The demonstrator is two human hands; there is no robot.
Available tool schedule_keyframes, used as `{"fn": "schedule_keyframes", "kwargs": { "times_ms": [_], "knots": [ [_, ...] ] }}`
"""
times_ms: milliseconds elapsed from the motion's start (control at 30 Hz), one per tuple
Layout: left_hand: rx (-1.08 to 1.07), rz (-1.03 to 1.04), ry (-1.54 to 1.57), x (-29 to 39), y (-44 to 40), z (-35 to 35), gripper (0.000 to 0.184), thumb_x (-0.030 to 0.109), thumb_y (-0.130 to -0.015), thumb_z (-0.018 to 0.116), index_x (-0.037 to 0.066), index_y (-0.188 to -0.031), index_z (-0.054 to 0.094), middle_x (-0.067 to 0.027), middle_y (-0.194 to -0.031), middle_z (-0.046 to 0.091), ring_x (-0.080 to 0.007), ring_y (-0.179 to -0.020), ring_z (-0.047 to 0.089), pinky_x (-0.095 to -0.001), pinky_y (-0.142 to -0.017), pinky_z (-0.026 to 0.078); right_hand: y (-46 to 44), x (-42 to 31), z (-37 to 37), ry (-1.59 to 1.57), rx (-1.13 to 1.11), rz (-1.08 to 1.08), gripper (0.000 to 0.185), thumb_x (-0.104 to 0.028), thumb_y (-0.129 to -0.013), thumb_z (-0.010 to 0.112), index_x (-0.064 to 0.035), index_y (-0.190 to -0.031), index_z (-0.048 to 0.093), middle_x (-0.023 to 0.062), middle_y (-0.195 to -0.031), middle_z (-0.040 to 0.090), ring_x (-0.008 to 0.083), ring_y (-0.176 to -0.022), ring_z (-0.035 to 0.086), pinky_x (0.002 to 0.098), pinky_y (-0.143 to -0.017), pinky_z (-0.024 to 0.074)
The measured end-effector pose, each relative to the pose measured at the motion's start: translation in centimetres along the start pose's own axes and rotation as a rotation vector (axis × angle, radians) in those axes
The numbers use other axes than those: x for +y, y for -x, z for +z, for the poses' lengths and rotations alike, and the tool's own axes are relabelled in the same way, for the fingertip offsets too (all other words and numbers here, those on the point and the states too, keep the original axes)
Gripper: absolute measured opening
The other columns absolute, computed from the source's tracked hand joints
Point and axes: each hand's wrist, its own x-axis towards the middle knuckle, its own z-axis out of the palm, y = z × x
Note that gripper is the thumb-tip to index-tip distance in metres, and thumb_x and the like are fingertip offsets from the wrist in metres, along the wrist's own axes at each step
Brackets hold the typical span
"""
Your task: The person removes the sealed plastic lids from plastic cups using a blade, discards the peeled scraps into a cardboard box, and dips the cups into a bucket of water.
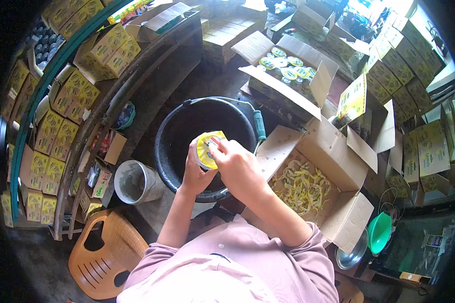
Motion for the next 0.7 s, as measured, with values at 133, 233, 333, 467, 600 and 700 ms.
{"fn": "schedule_keyframes", "kwargs": {
  "times_ms": [133,233,333,467,600,700],
  "knots": [
    [0.034,-0.013,0.015,-0.2,0.0,0.1,0.067,0.009,-0.066,0.071,-0.001,-0.121,0.035,-0.0172,-0.113,0.048,-0.0261,-0.105,0.050,-0.0349,-0.091,0.040,0.6,0.0,-0.5,-0.005,-0.076,0.039,0.037,0.007,-0.064,0.055,-0.0017,-0.100,0.059,0.0118,-0.084,0.055,0.0277,-0.076,0.056,0.0352,-0.067,0.0477],
    [0.056,-0.019,0.025,-0.1,-0.1,0.1,0.068,0.005,-0.064,0.072,-0.002,-0.121,0.034,-0.0172,-0.113,0.048,-0.0256,-0.105,0.050,-0.0343,-0.091,0.040,1.5,0.3,-1.0,-0.004,-0.116,0.052,0.036,0.006,-0.065,0.055,-0.0010,-0.100,0.059,0.0109,-0.083,0.054,0.0264,-0.077,0.056,0.0345,-0.068,0.0475],
    [0.038,-0.006,0.027,-0.1,-0.2,0.2,0.069,0.003,-0.064,0.071,-0.002,-0.121,0.033,-0.0174,-0.112,0.048,-0.0264,-0.104,0.051,-0.0341,-0.090,0.040,1.9,0.5,-2.1,-0.020,-0.158,0.061,0.032,0.004,-0.066,0.055,-0.0003,-0.097,0.060,0.0093,-0.082,0.054,0.0238,-0.079,0.055,0.0332,-0.070,0.0472],
    [-0.020,-0.058,0.104,-0.1,0.0,-0.2,0.068,0.003,-0.065,0.070,-0.001,-0.120,0.031,-0.0179,-0.111,0.048,-0.0286,-0.104,0.051,-0.0346,-0.090,0.040,1.9,1.8,-3.5,-0.129,-0.121,0.024,0.033,0.006,-0.065,0.057,-0.0054,-0.095,0.063,0.0083,-0.081,0.056,0.0238,-0.075,0.056,0.0340,-0.067,0.0481],
    [-0.052,-0.041,0.152,0.0,-0.1,-0.2,0.072,0.009,-0.061,0.074,0.000,-0.118,0.031,-0.0164,-0.108,0.050,-0.0275,-0.102,0.052,-0.0346,-0.090,0.041,-0.3,3.3,-4.2,-0.170,-0.067,-0.143,0.034,0.006,-0.063,0.060,-0.0102,-0.092,0.065,0.0065,-0.078,0.059,0.0223,-0.071,0.057,0.0327,-0.063,0.0488],
    [-0.077,0.011,-0.019,1.5,-0.4,-0.2,0.078,0.013,-0.058,0.077,0.001,-0.119,0.029,-0.0154,-0.106,0.051,-0.0269,-0.100,0.054,-0.0348,-0.088,0.042,-1.7,3.6,-3.7,-0.189,-0.115,-0.291,0.035,0.005,-0.062,0.063,-0.0121,-0.093,0.065,0.0053,-0.078,0.059,0.0215,-0.072,0.057,0.0319,-0.062,0.0492]
  ]
}}
